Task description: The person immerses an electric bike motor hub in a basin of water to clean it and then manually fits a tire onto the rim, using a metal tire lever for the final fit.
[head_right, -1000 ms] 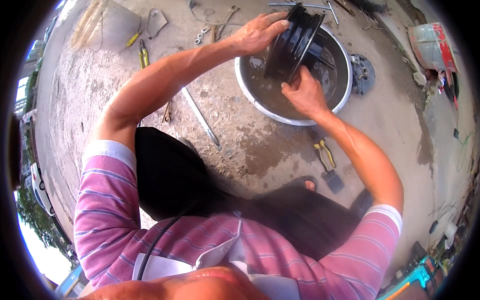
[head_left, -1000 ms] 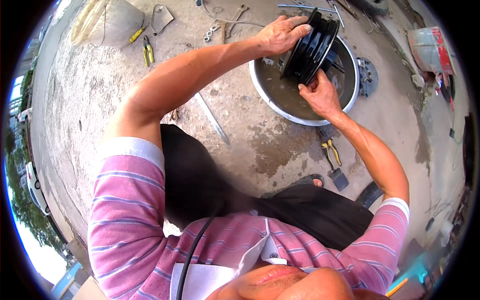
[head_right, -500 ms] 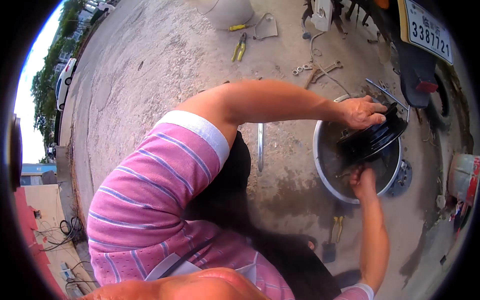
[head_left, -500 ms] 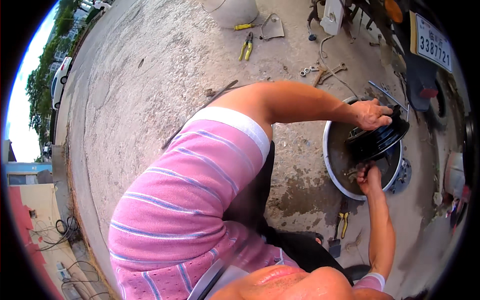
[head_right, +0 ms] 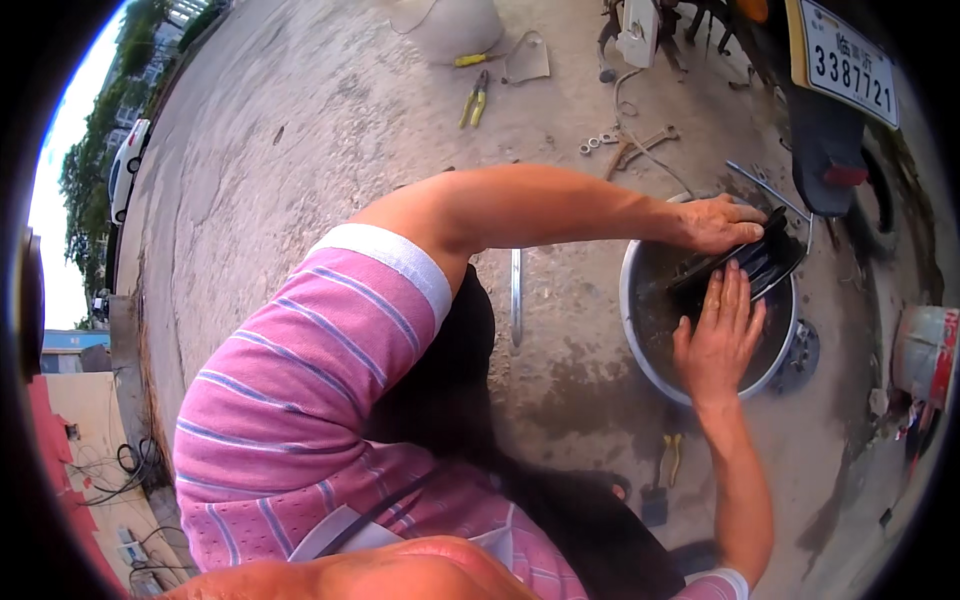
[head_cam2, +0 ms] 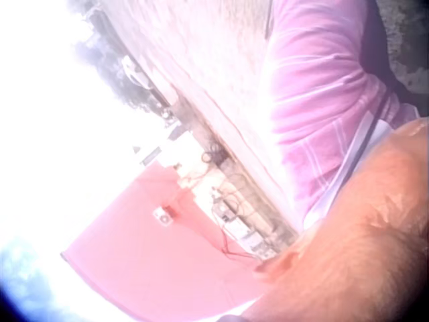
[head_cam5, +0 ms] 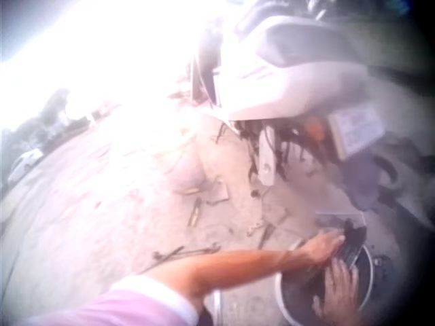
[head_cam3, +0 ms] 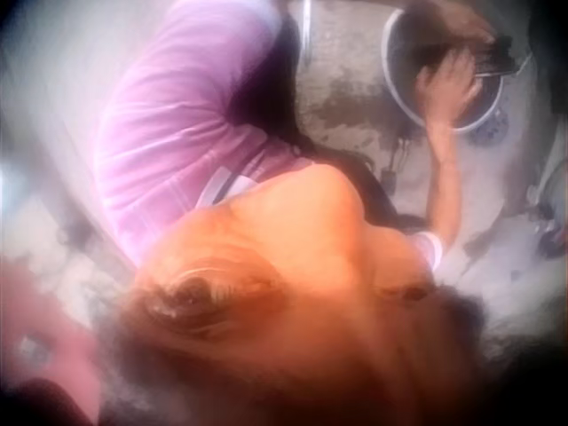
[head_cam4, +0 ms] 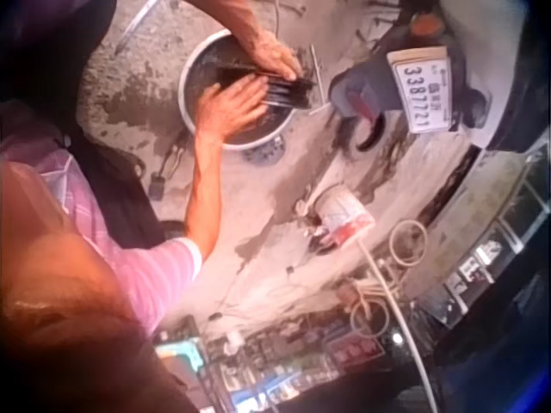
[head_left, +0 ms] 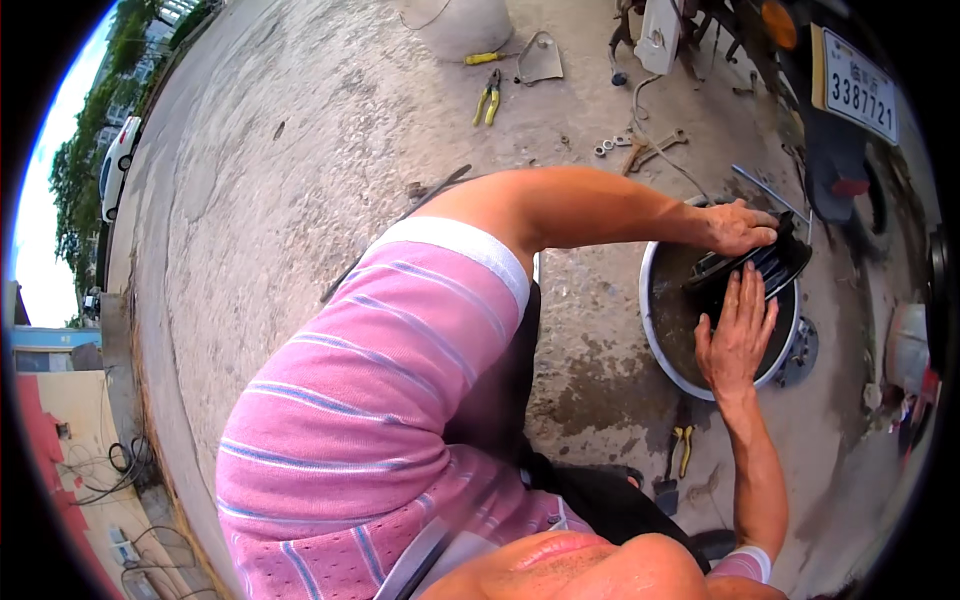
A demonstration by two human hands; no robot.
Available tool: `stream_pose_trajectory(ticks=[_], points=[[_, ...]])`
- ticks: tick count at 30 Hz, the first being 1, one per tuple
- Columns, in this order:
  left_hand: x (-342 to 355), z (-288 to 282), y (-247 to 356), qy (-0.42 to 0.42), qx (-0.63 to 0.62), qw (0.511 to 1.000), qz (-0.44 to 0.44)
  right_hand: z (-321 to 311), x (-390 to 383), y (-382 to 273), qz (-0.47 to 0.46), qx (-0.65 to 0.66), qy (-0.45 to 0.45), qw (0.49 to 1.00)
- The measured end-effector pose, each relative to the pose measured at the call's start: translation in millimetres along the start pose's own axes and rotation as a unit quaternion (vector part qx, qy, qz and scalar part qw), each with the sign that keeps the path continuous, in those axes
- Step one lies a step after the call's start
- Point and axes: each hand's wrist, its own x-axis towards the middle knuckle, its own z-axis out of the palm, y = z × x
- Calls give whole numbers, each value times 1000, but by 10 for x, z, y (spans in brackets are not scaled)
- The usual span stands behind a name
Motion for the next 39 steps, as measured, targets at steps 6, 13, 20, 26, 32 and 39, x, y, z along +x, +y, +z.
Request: stream_pose_trajectory(ticks=[6,13,20,26,32,39], points=[[18,-26,70,-15,-15,1000,8,6,-227,-214,-3,18,-82,996],[27,-4,-69,14,-2,1000,11,291,-602,-28,-100,180,-163,965],[49,37,-86,31,29,999,21,181,-489,57,-38,251,-93,963],[55,31,-27,19,2,1000,-5,-170,-191,-49,-57,148,-39,987],[21,-14,-128,33,10,999,26,93,-338,120,-26,372,-99,923],[-7,-13,-65,33,25,998,45,164,-414,957,251,285,-18,925]])
